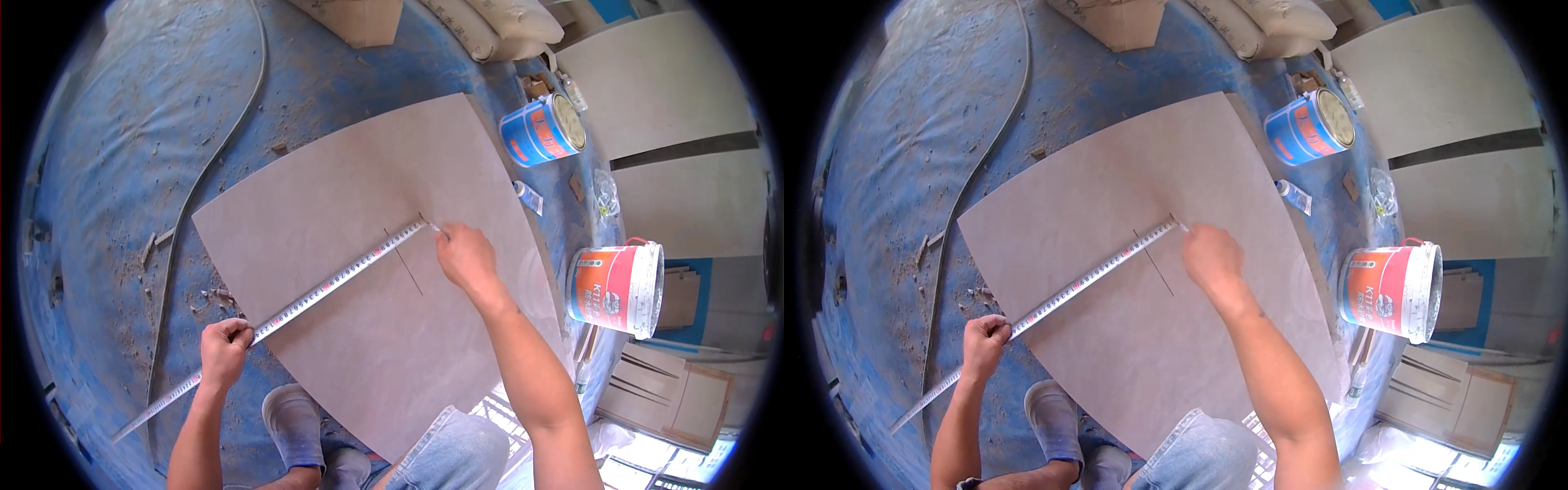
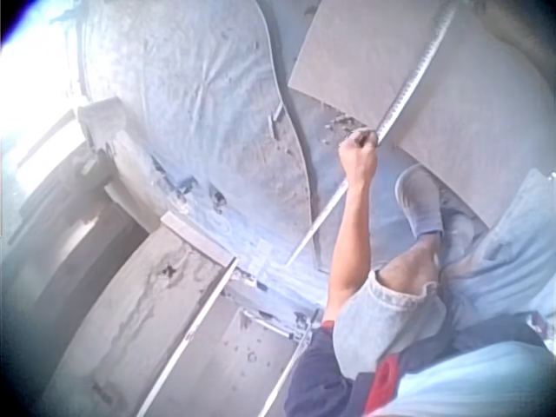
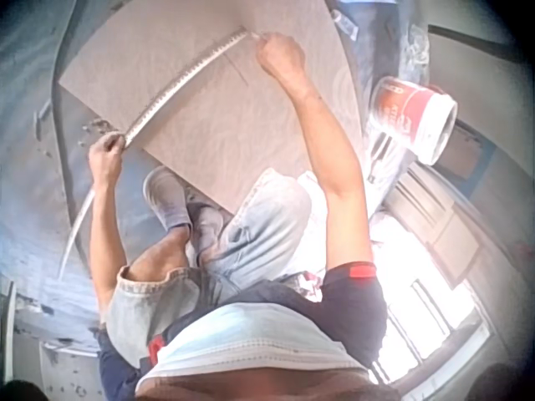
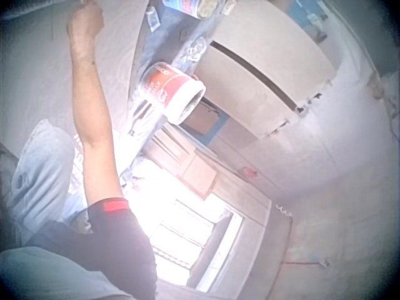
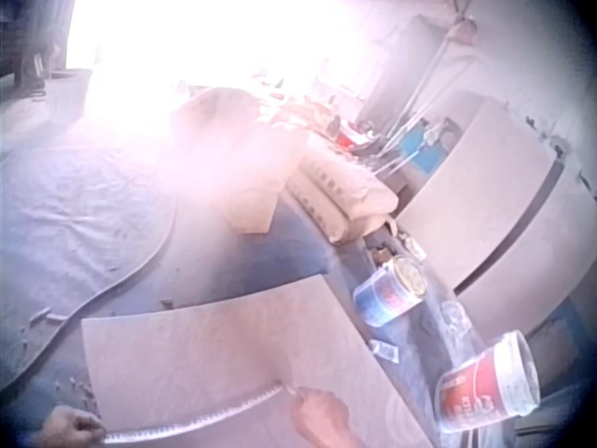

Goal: The person uses a measuring tape to measure the distance from an electrical box on a wall to the corner, then transfers those measurements onto a tile by marking lines with a pen and tape measure.

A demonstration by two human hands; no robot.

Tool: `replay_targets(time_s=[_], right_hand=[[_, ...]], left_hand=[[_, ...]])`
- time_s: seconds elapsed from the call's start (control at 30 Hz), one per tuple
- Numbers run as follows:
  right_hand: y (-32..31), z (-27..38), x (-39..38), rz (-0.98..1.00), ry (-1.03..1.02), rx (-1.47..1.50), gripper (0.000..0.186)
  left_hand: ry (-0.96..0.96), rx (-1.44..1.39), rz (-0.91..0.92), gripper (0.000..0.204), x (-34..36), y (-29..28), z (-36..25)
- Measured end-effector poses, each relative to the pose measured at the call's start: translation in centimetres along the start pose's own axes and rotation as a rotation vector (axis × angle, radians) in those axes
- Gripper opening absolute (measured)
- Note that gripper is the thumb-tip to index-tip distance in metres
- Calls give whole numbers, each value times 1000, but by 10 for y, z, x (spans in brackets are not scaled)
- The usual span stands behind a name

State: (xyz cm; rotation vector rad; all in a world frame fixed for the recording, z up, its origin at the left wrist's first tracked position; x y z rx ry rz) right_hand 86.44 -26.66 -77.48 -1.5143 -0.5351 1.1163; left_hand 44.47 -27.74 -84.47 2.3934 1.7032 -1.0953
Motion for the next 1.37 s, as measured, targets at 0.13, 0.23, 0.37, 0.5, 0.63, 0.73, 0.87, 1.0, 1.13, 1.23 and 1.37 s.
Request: replay_targets(time_s=[0.13,0.23,0.37,0.5,0.63,0.73,0.87,1.0,1.13,1.23,1.37], right_hand=[[6,-17,-12,-5,-7,-9,28],[-1,-24,-35,-14,-16,20,27],[10,-49,-58,13,-14,-40,27],[11,-61,-78,70,54,-52,26],[11,-69,-86,136,131,-47,26],[11,-94,-85,87,125,126,35],[-7,-112,-105,4,246,778,39],[-11,-87,-128,246,279,1553,32],[-9,-68,-125,240,188,1535,27],[4,-47,-101,220,218,1287,24],[32,-27,-45,-62,118,1212,20]], left_hand=[[-7,-31,38,6,-16,17,23],[-62,-62,66,8,-40,34,29],[-114,-39,96,9,-64,50,30],[-143,-20,124,10,-78,59,28],[-159,-6,137,11,-84,68,32],[-180,12,162,10,-89,63,21],[180,172,111,12,-68,9,-74],[616,512,124,11,-23,-44,-210],[895,902,192,7,45,-46,-337],[773,1086,464,15,78,4,-385],[905,1264,722,25,136,78,-377]])
Point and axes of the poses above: each hand's wrist, its own x-axis towards the middle knuckle, its own y-axis out of the palm, z = x × y, the point moved 7 cm from there along x, towards the middle knuckle, and after that the axes turned 1 degree about -x, right-handed, at the moved point
